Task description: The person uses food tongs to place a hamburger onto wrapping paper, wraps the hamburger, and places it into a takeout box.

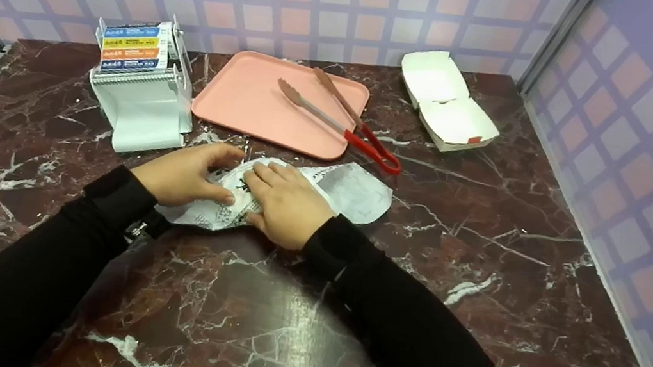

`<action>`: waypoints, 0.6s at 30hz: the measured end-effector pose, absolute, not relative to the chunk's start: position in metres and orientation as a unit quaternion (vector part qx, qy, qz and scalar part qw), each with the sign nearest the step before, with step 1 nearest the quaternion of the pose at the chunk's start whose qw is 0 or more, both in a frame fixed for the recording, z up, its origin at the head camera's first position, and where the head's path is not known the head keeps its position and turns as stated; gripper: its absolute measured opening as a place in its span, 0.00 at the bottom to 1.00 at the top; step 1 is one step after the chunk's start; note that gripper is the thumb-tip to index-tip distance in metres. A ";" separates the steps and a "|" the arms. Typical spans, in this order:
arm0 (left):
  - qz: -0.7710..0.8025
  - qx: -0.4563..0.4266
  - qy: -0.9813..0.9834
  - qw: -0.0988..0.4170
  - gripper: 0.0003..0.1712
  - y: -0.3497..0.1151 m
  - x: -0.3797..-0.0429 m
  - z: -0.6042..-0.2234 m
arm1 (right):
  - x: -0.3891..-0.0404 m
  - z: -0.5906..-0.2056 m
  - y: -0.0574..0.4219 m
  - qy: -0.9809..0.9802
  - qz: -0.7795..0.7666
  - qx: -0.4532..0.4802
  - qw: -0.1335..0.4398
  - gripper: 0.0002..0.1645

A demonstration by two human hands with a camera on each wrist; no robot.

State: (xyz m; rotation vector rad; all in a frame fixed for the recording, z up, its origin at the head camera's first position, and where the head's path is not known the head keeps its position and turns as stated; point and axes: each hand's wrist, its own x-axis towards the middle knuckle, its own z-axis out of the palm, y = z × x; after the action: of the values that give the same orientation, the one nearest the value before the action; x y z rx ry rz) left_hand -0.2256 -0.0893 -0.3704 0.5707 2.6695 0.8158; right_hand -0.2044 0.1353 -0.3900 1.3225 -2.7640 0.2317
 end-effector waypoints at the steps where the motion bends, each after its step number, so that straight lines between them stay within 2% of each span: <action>1: 0.284 0.197 0.928 0.141 0.45 -0.091 -0.226 -0.371 | -0.205 -0.390 0.135 -0.899 0.073 0.431 0.030 0.42; 11: 0.312 0.185 0.925 0.116 0.34 -0.107 -0.221 -0.380 | -0.216 -0.382 0.133 -0.896 0.078 0.435 -0.032 0.45; 18: 0.317 0.180 0.924 0.112 0.33 -0.109 -0.218 -0.386 | -0.222 -0.377 0.126 -0.902 0.073 0.421 -0.066 0.47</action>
State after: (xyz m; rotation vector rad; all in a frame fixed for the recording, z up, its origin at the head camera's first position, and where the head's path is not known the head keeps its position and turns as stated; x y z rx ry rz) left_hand -0.2180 -0.1093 -0.3856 0.5293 2.7145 0.9304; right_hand -0.2222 0.1258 -0.3771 1.3806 -2.9584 0.2385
